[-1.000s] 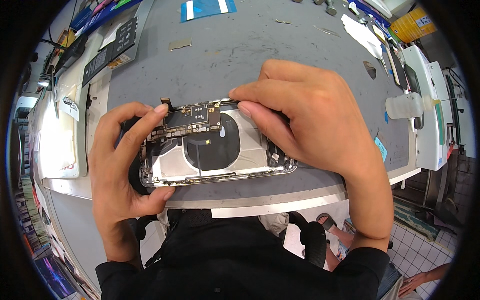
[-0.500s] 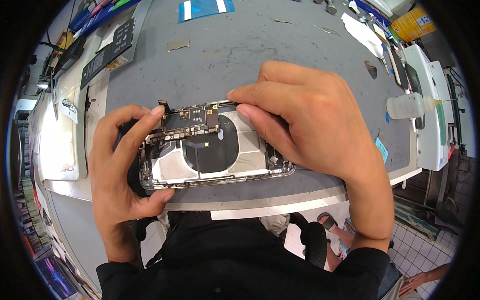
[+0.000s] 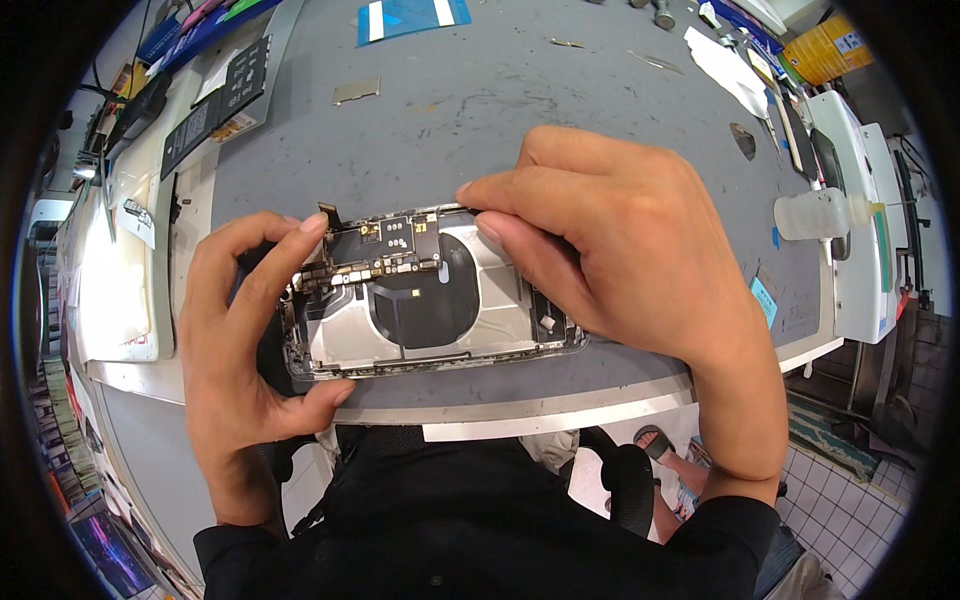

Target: The person reassembles a disassembled smartphone on a workbench. They connect internal ribbon cables, place the battery into the chassis, and then attach the screen assembly to the phone body.

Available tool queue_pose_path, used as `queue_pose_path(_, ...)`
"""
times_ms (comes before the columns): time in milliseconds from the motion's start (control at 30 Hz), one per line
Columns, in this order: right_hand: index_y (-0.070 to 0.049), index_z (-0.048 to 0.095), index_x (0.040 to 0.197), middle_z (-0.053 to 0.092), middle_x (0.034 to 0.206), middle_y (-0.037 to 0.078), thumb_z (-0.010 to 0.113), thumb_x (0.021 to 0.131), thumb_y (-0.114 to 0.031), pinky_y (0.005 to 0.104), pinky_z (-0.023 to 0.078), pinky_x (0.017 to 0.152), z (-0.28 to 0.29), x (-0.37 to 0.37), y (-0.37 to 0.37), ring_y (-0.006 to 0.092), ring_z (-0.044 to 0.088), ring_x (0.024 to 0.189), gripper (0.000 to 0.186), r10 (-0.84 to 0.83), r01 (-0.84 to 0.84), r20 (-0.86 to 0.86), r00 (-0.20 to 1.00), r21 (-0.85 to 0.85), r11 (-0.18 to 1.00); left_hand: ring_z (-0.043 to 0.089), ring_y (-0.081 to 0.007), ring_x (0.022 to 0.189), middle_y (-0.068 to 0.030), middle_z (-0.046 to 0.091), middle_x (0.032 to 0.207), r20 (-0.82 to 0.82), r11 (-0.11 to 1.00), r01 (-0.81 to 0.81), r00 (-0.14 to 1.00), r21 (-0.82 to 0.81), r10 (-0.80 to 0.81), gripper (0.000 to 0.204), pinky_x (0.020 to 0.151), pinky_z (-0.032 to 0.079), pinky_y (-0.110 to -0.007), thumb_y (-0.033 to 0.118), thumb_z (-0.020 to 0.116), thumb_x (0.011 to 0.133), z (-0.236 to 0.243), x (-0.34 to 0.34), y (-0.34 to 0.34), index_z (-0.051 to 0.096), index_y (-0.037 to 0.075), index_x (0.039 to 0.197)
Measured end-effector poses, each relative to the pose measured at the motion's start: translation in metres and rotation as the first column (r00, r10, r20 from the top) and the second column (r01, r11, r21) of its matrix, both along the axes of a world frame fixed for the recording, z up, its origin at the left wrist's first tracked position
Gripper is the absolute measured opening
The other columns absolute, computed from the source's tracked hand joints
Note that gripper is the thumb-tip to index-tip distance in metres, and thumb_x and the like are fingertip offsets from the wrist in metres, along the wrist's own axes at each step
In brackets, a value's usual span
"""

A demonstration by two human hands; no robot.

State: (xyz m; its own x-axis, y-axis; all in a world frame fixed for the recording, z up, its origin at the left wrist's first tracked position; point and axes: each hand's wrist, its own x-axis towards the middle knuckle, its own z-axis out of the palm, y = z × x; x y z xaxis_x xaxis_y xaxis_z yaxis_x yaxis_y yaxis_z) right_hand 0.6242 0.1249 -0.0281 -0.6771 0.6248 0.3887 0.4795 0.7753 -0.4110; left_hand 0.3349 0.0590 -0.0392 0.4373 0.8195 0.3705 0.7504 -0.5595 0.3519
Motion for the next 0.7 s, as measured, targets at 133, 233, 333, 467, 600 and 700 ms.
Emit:
queue_pose_path(133, 0.001, 0.076, 0.109, 0.059, 0.073, 0.009, 0.071, 0.086, 0.001, 0.0317, 0.04, 0.053, 0.0011, 0.0005, -0.0005, 0.0193, 0.055, 0.06, 0.023, 0.0, 0.0, 0.005, 1.0, -0.005, 1.0, 0.062, -0.0326, 0.108, -0.0161, 0.061, 0.119, -0.002, 1.0, 0.004, 1.0, 0.0, -0.004, 0.087, 0.09, 0.052, -0.042, 0.052, 0.08, 0.059, 0.0007, 0.0, -0.0001, 0.068, 0.006, 0.132)
queue_pose_path(233, 0.0, 0.076, 0.109, 0.059, 0.073, 0.009, 0.071, 0.086, 0.0, 0.0315, 0.04, 0.052, 0.0012, 0.0002, -0.0005, 0.019, 0.055, 0.06, 0.023, -0.004, 0.004, 0.011, 1.0, -0.007, 1.0, 0.062, -0.0326, 0.108, -0.0161, 0.061, 0.119, 0.004, 1.0, 0.004, 1.0, 0.002, -0.004, 0.088, 0.09, 0.052, -0.042, 0.051, 0.081, 0.058, -0.0004, -0.0002, -0.0002, 0.068, 0.006, 0.132)
queue_pose_path(333, 0.0, 0.076, 0.108, 0.059, 0.073, 0.009, 0.071, 0.086, 0.0, 0.0314, 0.04, 0.053, 0.0013, -0.0003, -0.0008, 0.0191, 0.055, 0.061, 0.022, -0.01, 0.01, 0.012, 1.0, -0.011, 1.0, 0.062, -0.0326, 0.108, -0.0163, 0.06, 0.119, 0.008, 1.0, 0.013, 1.0, 0.001, -0.013, 0.088, 0.091, 0.051, -0.042, 0.05, 0.082, 0.058, -0.0009, -0.0011, 0.0007, 0.068, 0.005, 0.132)
queue_pose_path(467, 0.0, 0.076, 0.106, 0.06, 0.075, 0.008, 0.073, 0.086, -0.001, 0.0309, 0.041, 0.055, 0.0013, -0.001, -0.0015, 0.0197, 0.057, 0.064, 0.021, -0.03, 0.03, -0.007, 1.0, 0.016, 0.999, 0.061, -0.0329, 0.109, -0.0167, 0.06, 0.12, 0.013, 0.999, 0.026, 1.0, -0.025, -0.025, 0.089, 0.092, 0.051, -0.042, 0.047, 0.083, 0.056, 0.0015, -0.001, 0.0007, 0.067, 0.005, 0.133)
queue_pose_path(600, 0.001, 0.076, 0.103, 0.06, 0.077, 0.009, 0.074, 0.084, -0.001, 0.0297, 0.041, 0.057, 0.003, -0.0029, -0.0034, 0.0199, 0.058, 0.068, 0.019, -0.093, 0.093, 0.004, 0.996, 0.001, 0.996, 0.06, -0.0334, 0.111, -0.0177, 0.058, 0.122, 0.02, 0.999, 0.028, 0.999, -0.039, -0.028, 0.088, 0.094, 0.05, -0.043, 0.046, 0.084, 0.057, 0.0012, -0.0019, -0.0004, 0.067, 0.004, 0.133)
queue_pose_path(700, 0.001, 0.076, 0.101, 0.06, 0.078, 0.009, 0.075, 0.083, -0.001, 0.0291, 0.041, 0.057, 0.0028, -0.002, -0.0023, 0.0187, 0.057, 0.068, 0.018, -0.088, 0.088, 0.006, 0.996, -0.002, 0.996, 0.059, -0.0329, 0.113, -0.019, 0.057, 0.124, 0.046, 0.998, 0.053, 0.998, -0.042, -0.051, 0.092, 0.095, 0.049, -0.042, 0.047, 0.088, 0.06, -0.0014, -0.0047, 0.0008, 0.062, 0.002, 0.136)
